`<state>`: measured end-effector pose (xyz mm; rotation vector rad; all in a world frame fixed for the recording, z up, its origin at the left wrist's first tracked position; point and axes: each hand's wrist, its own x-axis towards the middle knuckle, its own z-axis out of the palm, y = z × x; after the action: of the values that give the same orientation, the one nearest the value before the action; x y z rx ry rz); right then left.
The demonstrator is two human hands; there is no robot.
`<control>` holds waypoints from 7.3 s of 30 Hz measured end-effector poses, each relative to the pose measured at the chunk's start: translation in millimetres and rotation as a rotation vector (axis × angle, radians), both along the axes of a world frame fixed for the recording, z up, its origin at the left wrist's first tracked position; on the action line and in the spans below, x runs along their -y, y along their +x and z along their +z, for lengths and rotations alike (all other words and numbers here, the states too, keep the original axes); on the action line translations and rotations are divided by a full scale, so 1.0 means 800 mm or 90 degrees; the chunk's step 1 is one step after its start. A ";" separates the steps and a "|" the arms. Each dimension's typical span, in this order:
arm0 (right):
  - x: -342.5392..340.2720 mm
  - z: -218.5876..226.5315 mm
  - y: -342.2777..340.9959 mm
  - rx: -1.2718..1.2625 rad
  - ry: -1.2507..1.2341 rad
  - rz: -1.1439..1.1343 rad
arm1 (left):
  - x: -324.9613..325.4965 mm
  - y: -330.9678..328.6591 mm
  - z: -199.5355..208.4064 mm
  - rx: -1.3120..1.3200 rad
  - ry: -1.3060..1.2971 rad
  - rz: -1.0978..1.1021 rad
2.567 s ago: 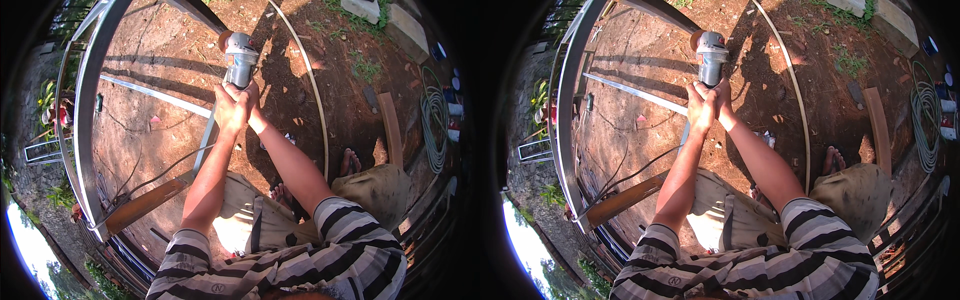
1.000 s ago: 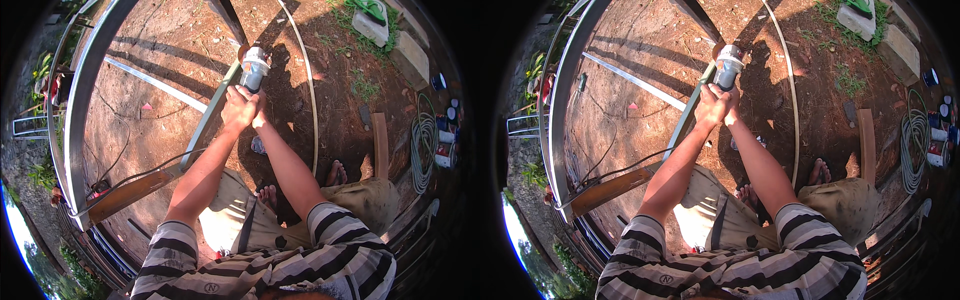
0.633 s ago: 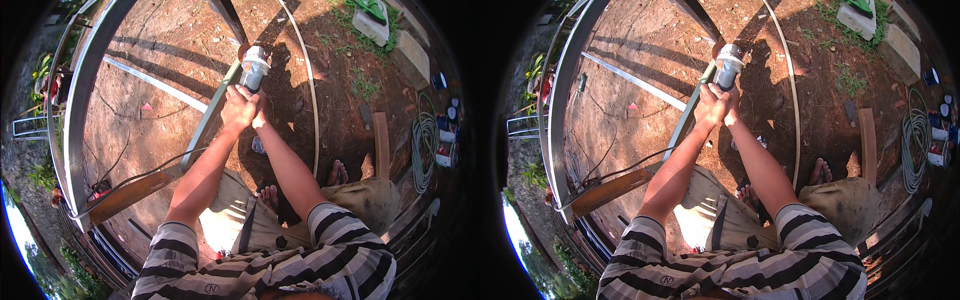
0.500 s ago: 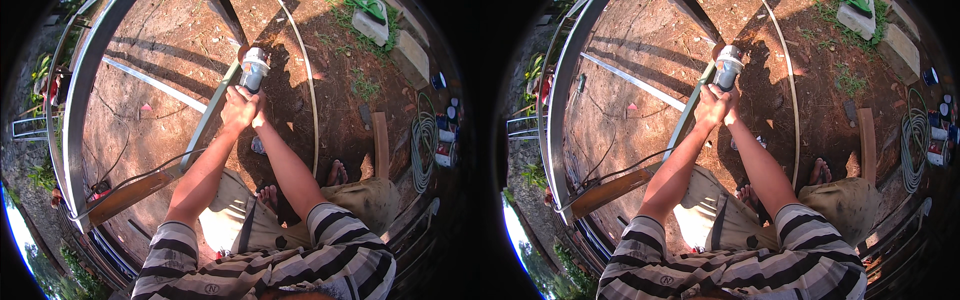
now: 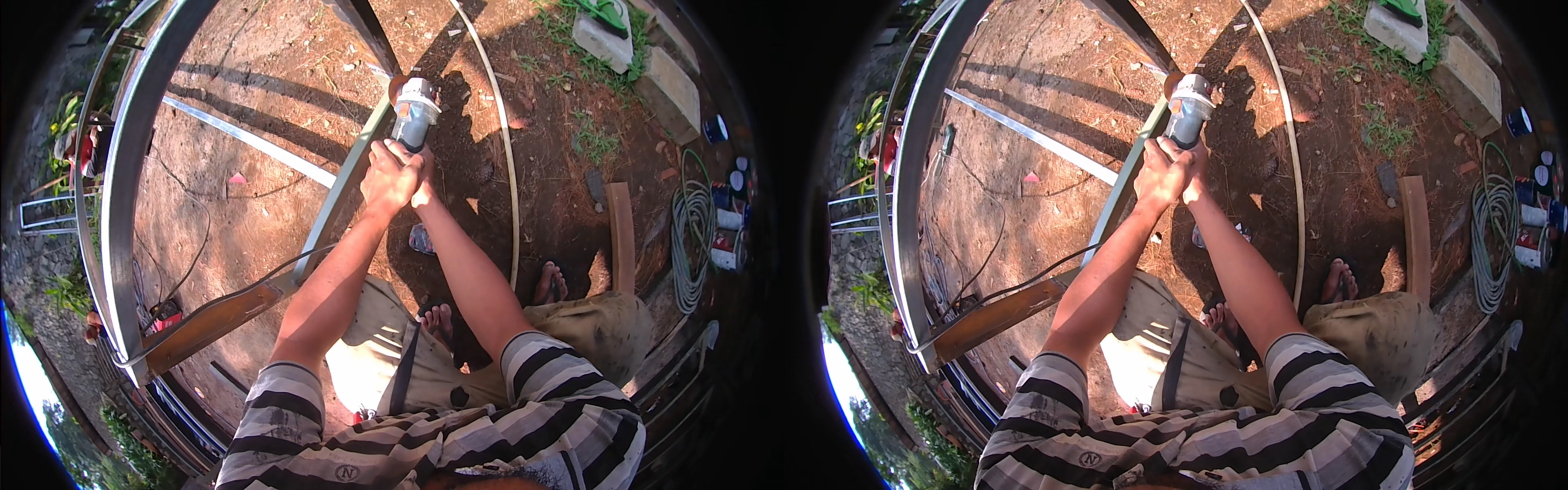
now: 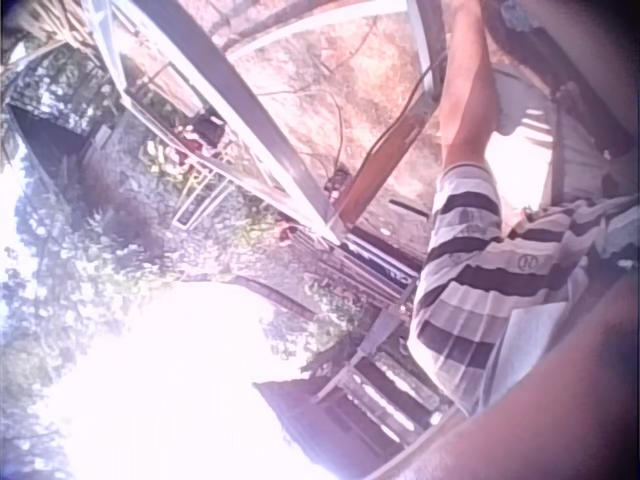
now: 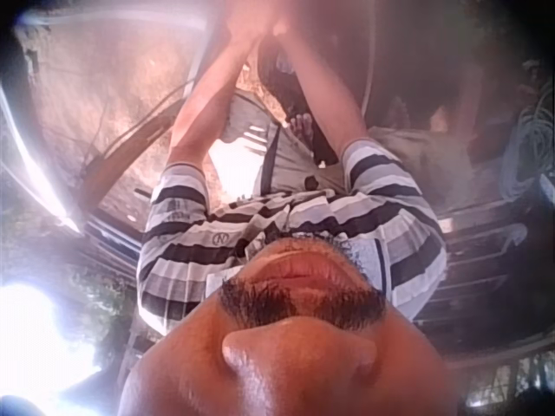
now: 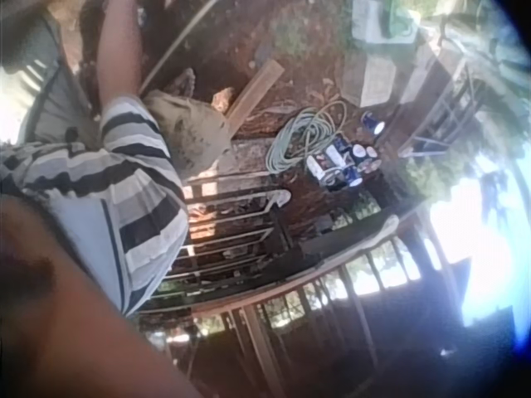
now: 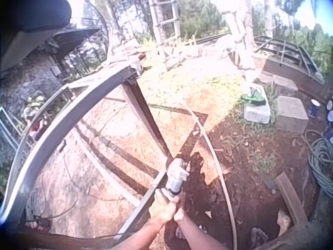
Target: The person uses an angle grinder to smooth the surface of a metal frame lying on the ground. They move the grinder along the frame's edges and joints, generating sparks as they work.
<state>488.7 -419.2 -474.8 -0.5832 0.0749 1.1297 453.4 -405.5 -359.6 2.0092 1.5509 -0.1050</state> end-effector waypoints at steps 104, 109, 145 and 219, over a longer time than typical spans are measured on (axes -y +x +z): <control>0.024 0.177 0.127 1.473 -0.704 0.460 | -0.006 0.109 -0.077 0.826 -0.300 0.544; 0.008 0.179 0.112 1.479 -0.679 0.481 | -0.027 0.116 -0.114 0.869 -0.258 0.551; 0.005 0.184 0.084 1.488 -0.678 0.462 | -0.038 0.091 -0.113 0.724 -0.312 0.502; 0.074 0.189 0.138 1.432 -0.591 0.426 | 0.032 0.105 -0.049 0.613 -0.199 0.463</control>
<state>599.1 -478.0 -323.2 -2.5084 -1.6984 0.3662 537.6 -430.8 -398.5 0.8932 1.3561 0.7426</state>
